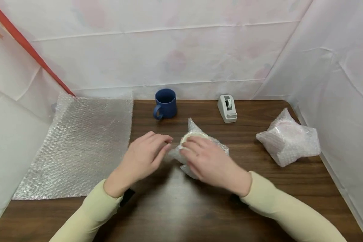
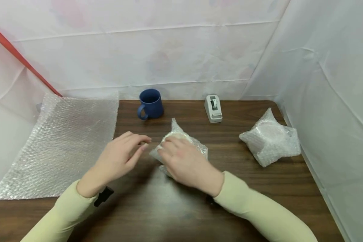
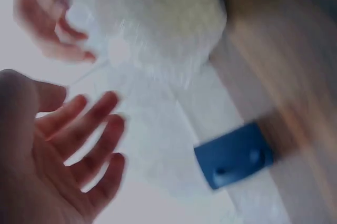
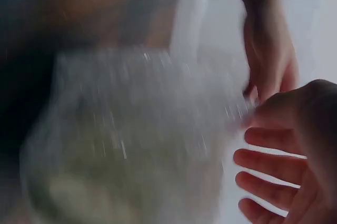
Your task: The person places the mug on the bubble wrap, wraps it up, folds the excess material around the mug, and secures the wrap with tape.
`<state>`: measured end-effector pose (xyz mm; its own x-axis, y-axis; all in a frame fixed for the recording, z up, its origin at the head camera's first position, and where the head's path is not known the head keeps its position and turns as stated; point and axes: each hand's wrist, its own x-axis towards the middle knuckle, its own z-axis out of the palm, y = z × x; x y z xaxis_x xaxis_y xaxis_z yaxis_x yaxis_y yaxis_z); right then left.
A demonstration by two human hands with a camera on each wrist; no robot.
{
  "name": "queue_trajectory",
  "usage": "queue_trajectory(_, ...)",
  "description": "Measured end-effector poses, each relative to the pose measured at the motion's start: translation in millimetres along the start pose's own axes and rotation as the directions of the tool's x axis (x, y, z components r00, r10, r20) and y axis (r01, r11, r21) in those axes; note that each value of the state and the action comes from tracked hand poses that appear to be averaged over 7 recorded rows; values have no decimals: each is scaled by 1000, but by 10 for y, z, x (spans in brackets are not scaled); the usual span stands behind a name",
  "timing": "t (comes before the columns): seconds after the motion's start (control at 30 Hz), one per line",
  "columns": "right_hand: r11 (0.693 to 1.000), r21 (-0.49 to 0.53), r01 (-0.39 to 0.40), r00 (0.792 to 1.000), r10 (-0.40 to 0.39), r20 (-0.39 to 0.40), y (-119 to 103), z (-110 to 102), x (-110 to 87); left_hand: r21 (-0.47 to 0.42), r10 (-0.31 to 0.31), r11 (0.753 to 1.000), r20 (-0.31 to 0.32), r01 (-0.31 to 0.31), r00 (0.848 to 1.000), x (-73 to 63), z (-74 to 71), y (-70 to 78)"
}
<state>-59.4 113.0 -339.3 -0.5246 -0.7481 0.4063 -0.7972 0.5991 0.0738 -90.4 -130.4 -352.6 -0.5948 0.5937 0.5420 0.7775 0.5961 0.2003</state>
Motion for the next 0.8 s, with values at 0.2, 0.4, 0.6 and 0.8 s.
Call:
queue_trajectory(0.2,989,-140,39,996,-26,90,-237,232,135,115,-92,989,19,89,996,-176,-210,-135)
queue_trajectory(0.4,980,-200,-3,995,23,95,-223,404,190,166,-153,975,22,147,988,-319,-376,-267)
queue_trajectory(0.6,983,-181,-17,999,22,27,-156,480,147,215,-216,956,55,200,975,-399,-562,-470)
queue_trajectory(0.8,983,-175,-47,998,53,29,-42,445,45,248,-396,910,281,333,874,-579,-633,-785)
